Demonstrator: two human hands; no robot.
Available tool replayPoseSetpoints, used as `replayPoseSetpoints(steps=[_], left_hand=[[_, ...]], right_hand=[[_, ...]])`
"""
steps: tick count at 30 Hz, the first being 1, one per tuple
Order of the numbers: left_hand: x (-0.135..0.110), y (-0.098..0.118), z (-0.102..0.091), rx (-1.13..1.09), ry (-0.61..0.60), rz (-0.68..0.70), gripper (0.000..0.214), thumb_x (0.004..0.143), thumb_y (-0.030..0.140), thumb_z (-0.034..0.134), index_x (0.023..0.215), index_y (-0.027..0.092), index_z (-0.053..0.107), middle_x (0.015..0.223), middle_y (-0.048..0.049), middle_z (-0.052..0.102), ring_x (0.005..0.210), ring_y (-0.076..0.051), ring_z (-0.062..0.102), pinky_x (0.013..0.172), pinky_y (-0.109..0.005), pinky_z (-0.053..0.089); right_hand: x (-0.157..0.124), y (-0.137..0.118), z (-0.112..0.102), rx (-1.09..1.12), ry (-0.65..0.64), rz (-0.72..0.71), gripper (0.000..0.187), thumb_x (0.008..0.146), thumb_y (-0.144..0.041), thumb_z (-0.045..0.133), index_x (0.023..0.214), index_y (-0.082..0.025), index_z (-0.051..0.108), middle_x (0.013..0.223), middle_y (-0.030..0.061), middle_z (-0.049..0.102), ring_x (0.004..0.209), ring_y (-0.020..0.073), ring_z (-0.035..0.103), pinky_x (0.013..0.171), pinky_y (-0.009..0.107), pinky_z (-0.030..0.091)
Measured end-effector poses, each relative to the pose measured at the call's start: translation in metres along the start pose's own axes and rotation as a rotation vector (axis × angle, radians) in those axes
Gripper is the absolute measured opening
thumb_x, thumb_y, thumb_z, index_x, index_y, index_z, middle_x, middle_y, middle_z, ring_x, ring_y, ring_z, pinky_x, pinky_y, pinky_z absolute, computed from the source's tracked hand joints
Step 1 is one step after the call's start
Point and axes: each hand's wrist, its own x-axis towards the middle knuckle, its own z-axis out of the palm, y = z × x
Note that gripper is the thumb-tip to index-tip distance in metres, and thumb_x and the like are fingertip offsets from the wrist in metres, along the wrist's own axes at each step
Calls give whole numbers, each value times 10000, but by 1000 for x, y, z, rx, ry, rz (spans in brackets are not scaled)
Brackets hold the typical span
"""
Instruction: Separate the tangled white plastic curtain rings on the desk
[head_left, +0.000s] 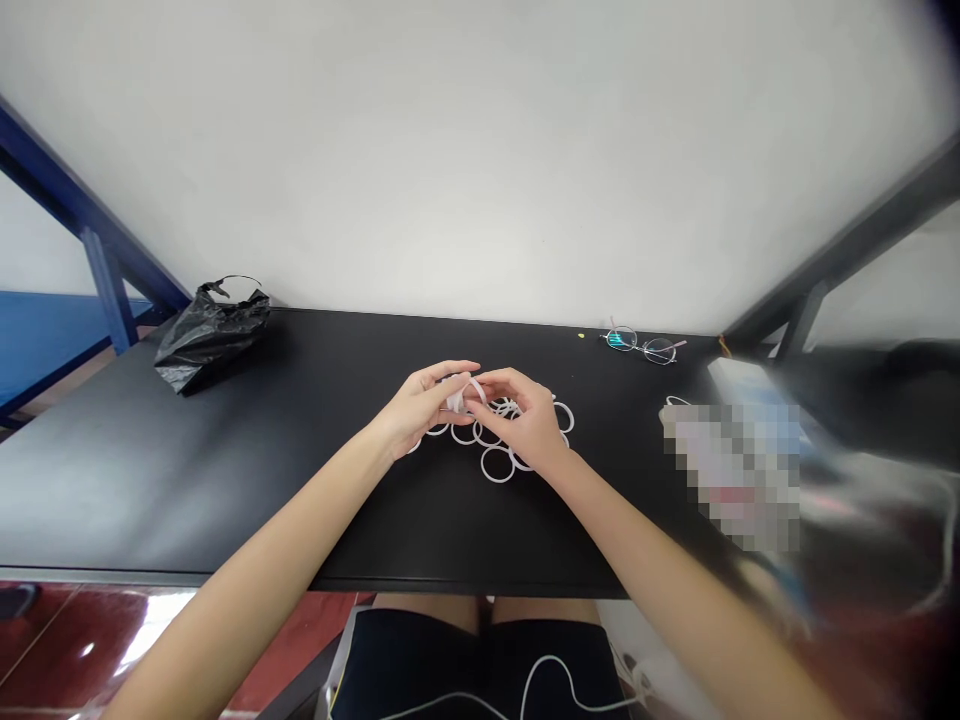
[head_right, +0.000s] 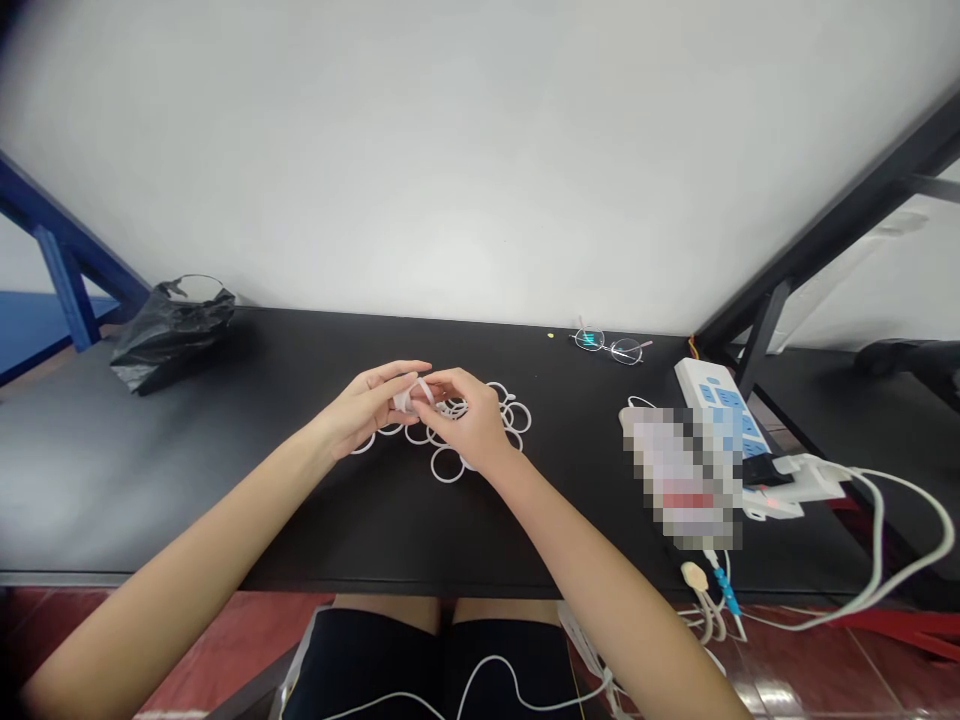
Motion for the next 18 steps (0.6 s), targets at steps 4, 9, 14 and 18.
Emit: replayPoseSetpoints(steps=[4, 9, 14, 18], left_hand=[[-2, 3, 1, -38, -104, -22, 349, 855, 286, 673, 1190, 189, 656, 1014, -99, 724, 786, -156, 689, 667, -262, 592], [-2, 4, 0, -48, -78, 6, 365, 852, 256, 680, 1214, 222, 643, 955, -45, 702, 813, -133, 668, 714, -259, 597], [-2, 5, 1, -42, -65, 5, 376, 839, 247, 698, 1208, 207, 636, 1019, -72, 715, 912, -176, 689, 788, -309, 603], [-2, 5, 0, -60, -40, -5, 402, 819, 250, 731, 1199, 193, 613, 1098, -112, 727, 1072, -237, 677, 804, -309, 594]], right_hand=[[-1, 0, 1, -7, -5, -36, 263, 766, -302, 748, 1006, -255, 651, 957, 26, 702, 857, 192, 686, 841, 368, 575], [-2, 0, 0, 58, 98, 4, 132, 824, -284, 697, 948, -243, 677, 915, 29, 724, 836, 191, 704, 841, 375, 585], [-1, 0, -2, -54, 189, 16, 72, 840, -305, 679, 878, -246, 693, 878, 22, 735, 769, 188, 699, 778, 368, 589], [-1, 1, -3, -156, 315, -43, 71, 849, -313, 660, 821, -254, 690, 866, 29, 729, 791, 201, 673, 710, 359, 571]])
